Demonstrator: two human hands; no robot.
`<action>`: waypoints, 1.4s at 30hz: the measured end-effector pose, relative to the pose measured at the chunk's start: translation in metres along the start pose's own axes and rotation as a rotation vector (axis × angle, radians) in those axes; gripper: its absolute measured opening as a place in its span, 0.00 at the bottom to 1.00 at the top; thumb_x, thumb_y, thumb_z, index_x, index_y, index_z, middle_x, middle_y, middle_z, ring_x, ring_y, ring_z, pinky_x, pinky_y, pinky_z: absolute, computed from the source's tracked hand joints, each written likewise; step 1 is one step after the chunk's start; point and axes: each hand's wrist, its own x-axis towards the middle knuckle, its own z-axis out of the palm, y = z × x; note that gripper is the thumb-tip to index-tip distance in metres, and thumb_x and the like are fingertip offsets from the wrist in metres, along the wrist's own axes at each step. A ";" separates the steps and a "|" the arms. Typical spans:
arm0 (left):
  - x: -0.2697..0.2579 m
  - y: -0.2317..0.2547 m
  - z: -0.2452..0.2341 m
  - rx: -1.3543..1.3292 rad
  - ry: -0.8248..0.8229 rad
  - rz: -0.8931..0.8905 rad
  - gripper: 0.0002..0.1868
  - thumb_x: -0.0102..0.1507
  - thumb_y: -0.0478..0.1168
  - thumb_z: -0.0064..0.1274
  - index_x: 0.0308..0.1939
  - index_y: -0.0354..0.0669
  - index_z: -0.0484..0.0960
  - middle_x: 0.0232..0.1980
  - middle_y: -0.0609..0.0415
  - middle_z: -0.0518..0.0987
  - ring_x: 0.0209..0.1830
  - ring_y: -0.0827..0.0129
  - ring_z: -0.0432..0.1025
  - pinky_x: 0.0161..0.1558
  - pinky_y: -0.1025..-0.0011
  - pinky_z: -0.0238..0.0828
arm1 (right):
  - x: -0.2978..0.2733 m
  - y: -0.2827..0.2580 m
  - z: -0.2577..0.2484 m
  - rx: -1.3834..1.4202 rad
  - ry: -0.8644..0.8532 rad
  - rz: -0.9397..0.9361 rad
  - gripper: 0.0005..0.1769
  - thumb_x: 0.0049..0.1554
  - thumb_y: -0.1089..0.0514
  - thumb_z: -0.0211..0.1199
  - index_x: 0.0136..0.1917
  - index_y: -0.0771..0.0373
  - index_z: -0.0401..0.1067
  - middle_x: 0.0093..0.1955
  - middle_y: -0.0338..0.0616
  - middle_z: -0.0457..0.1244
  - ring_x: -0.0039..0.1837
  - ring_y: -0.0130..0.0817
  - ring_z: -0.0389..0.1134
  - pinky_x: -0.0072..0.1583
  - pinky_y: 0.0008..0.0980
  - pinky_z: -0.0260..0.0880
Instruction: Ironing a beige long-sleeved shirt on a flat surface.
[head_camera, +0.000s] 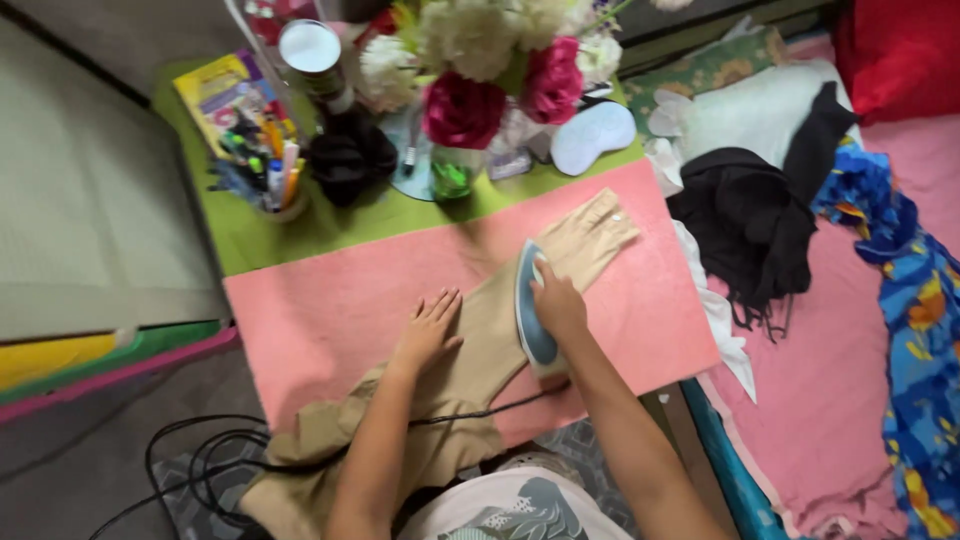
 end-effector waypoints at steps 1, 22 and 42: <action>-0.006 -0.011 -0.001 0.003 0.007 -0.013 0.48 0.59 0.56 0.57 0.78 0.47 0.53 0.81 0.53 0.54 0.80 0.59 0.49 0.75 0.47 0.42 | -0.013 0.002 0.009 0.000 -0.003 -0.014 0.28 0.63 0.44 0.55 0.75 0.41 0.60 0.53 0.67 0.65 0.53 0.65 0.70 0.54 0.57 0.71; -0.146 -0.099 0.008 -0.286 -0.077 -0.697 0.24 0.51 0.52 0.71 0.43 0.42 0.83 0.45 0.41 0.83 0.47 0.46 0.77 0.48 0.53 0.73 | -0.057 -0.057 0.027 -0.015 -0.037 -0.017 0.27 0.64 0.44 0.53 0.75 0.45 0.60 0.53 0.68 0.66 0.54 0.67 0.69 0.55 0.59 0.69; -0.145 -0.132 0.041 -0.428 0.004 -0.391 0.18 0.56 0.51 0.63 0.37 0.39 0.87 0.45 0.38 0.79 0.50 0.46 0.73 0.54 0.56 0.71 | -0.110 -0.072 0.082 -0.007 -0.186 -0.255 0.27 0.63 0.50 0.54 0.75 0.51 0.60 0.50 0.69 0.67 0.51 0.67 0.69 0.53 0.61 0.68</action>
